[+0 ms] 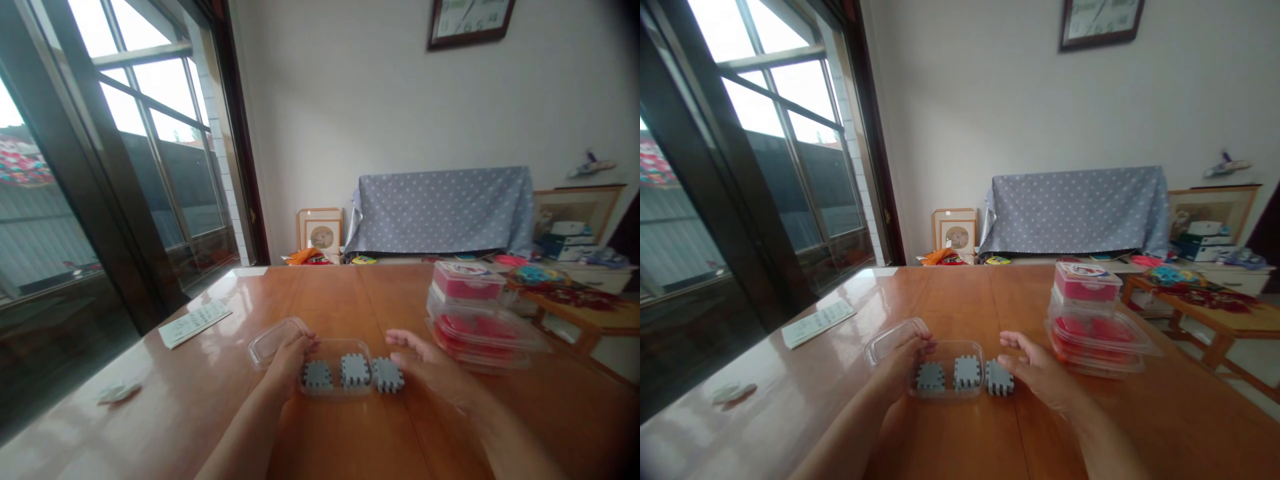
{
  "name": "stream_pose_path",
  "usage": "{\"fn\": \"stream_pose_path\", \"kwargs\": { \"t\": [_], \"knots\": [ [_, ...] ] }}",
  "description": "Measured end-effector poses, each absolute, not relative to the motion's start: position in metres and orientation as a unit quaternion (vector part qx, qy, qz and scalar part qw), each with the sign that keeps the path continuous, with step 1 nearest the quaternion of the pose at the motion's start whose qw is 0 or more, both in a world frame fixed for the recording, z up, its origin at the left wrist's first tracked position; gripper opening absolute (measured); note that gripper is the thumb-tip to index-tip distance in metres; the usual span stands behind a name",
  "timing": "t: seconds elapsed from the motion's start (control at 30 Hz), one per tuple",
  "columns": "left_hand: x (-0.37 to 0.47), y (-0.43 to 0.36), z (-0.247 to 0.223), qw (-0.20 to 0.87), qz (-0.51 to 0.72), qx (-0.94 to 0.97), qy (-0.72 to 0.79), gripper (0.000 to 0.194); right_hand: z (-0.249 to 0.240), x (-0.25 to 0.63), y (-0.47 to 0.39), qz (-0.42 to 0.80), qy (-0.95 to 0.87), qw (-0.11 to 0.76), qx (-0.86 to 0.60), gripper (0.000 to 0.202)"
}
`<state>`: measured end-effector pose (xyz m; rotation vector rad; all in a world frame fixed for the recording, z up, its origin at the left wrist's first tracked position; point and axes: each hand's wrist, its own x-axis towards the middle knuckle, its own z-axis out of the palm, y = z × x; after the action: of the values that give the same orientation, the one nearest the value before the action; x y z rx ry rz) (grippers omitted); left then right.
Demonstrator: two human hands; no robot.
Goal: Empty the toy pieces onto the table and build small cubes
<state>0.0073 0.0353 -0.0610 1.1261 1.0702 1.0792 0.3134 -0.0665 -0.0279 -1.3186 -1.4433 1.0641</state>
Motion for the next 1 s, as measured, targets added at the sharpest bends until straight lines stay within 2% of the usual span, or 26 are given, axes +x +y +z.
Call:
{"fn": "stream_pose_path", "kwargs": {
  "t": [0.1,0.17,0.4,0.63,0.77,1.0],
  "knots": [
    [0.007,0.035,-0.06,0.582,0.458,0.49,0.459,0.024,-0.034,0.321,-0.072,0.401,-0.645,0.351,-0.547,0.074],
    [0.006,0.035,-0.058,0.58,0.456,0.493,0.46,0.021,-0.039,0.322,-0.073,0.395,-0.664,0.322,-0.548,0.076],
    [0.004,0.034,-0.05,0.577,0.452,0.498,0.463,0.017,-0.043,0.316,-0.07,0.397,-0.671,0.316,-0.54,0.062],
    [-0.001,0.034,-0.05,0.568,0.461,0.501,0.462,0.016,-0.042,0.312,-0.067,0.359,-0.677,0.3,-0.568,0.061],
    [-0.001,0.036,-0.053,0.574,0.451,0.497,0.469,0.018,-0.042,0.31,-0.066,0.347,-0.685,0.292,-0.571,0.064],
    [-0.002,0.037,-0.056,0.567,0.451,0.516,0.457,0.016,-0.054,0.311,-0.064,0.292,-0.705,0.269,-0.588,0.082]
  ]
}}
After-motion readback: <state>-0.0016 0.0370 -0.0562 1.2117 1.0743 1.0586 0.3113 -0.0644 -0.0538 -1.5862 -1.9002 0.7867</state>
